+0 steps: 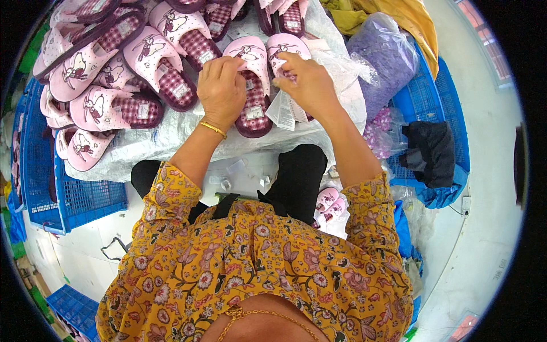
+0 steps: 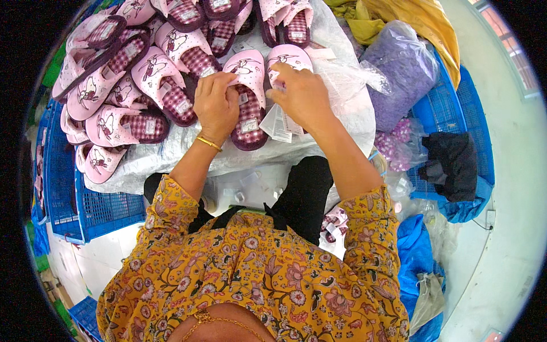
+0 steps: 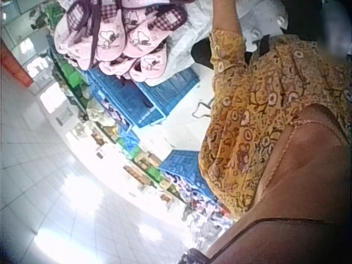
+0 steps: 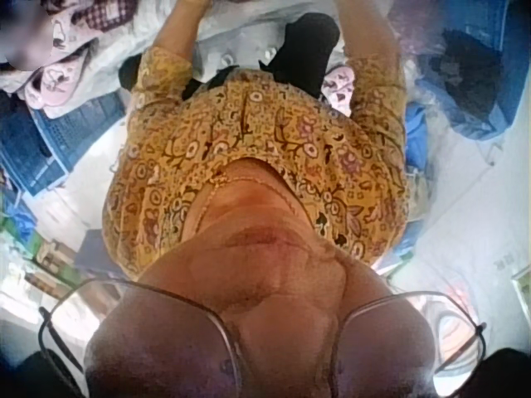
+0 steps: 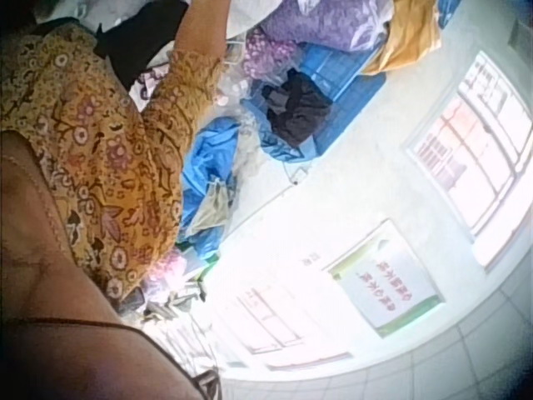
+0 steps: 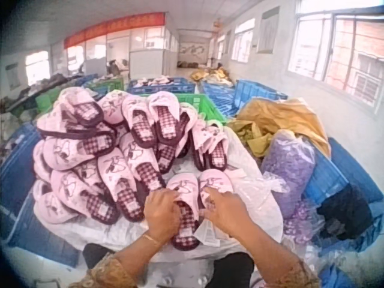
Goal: The person sits on the floor and repeatedly picks up pairs of pink slippers, attaches paper tags to them, and places them into a pile. The person handles the slippers and tags by hand throughout the clip.
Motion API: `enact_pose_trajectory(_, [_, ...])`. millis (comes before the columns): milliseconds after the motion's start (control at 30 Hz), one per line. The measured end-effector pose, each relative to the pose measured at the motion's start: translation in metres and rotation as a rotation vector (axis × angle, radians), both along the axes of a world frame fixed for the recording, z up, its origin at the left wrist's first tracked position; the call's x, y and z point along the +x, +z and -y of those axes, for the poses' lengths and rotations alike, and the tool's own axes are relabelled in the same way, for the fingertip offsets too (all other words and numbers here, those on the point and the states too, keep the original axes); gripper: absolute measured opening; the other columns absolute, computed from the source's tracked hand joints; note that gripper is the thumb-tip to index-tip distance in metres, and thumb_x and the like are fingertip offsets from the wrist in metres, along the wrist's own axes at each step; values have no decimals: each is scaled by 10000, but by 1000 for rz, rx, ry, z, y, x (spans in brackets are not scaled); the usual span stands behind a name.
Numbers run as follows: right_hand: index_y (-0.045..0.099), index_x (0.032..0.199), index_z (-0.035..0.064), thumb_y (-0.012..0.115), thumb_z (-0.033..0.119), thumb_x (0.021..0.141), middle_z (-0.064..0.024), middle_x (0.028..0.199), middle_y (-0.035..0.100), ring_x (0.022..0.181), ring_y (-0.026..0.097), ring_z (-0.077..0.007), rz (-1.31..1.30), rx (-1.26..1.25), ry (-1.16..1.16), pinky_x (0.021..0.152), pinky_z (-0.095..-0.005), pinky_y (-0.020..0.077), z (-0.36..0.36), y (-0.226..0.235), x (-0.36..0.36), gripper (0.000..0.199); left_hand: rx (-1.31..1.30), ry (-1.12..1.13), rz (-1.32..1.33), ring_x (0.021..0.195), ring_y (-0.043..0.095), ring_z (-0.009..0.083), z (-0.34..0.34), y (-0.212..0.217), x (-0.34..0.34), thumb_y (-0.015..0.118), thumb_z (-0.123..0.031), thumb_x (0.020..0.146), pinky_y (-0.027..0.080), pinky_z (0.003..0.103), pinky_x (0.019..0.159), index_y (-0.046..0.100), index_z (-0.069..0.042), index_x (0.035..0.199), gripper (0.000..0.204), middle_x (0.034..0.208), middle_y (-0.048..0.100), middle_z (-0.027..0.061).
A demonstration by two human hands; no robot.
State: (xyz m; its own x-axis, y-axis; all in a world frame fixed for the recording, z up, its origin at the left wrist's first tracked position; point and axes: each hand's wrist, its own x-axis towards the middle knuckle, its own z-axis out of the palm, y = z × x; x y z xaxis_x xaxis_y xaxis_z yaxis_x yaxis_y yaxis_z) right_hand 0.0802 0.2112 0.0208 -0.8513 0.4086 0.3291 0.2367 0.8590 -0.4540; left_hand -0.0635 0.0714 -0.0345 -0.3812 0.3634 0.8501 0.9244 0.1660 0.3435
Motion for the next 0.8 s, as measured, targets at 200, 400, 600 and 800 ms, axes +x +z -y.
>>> enact_pose_trajectory(200, [516, 1340, 103, 767, 493, 737, -195, 1048, 698, 976, 671, -366, 356, 129, -43, 825, -470, 524, 7, 2, -22, 762, -153, -3, 71, 990, 568, 336, -9, 6, 0, 653, -44, 745, 455, 444, 856, 636, -69, 1026, 282, 1044, 619, 116])
enact_pose_trajectory(400, [645, 869, 78, 691, 238, 760, -187, 733, 666, 715, 664, -370, -24, 228, -222, 650, -510, 515, 1, -39, -29, 199, -72, -231, 157, 1062, 550, 383, 20, 7, 11, 719, -103, 806, 439, 448, 934, 604, -18, 1155, 377, 1157, 575, 186])
enact_pose_trajectory(600, [715, 1026, 107, 670, 193, 767, -160, 760, 678, 695, 660, -340, -201, 202, -265, 640, -446, 519, 2, -5, -1, 277, -84, -165, 179, 1048, 554, 372, 82, -14, 2, 710, -48, 779, 446, 446, 921, 590, -23, 1114, 357, 1132, 585, 174])
enact_pose_trajectory(800, [706, 1085, 114, 722, 275, 806, -168, 808, 690, 725, 675, -317, -132, 77, -340, 673, -406, 515, -35, 85, -4, 322, -54, -202, 225, 1024, 561, 361, 88, -25, -2, 694, -25, 764, 452, 445, 898, 589, -23, 1103, 355, 1102, 593, 159])
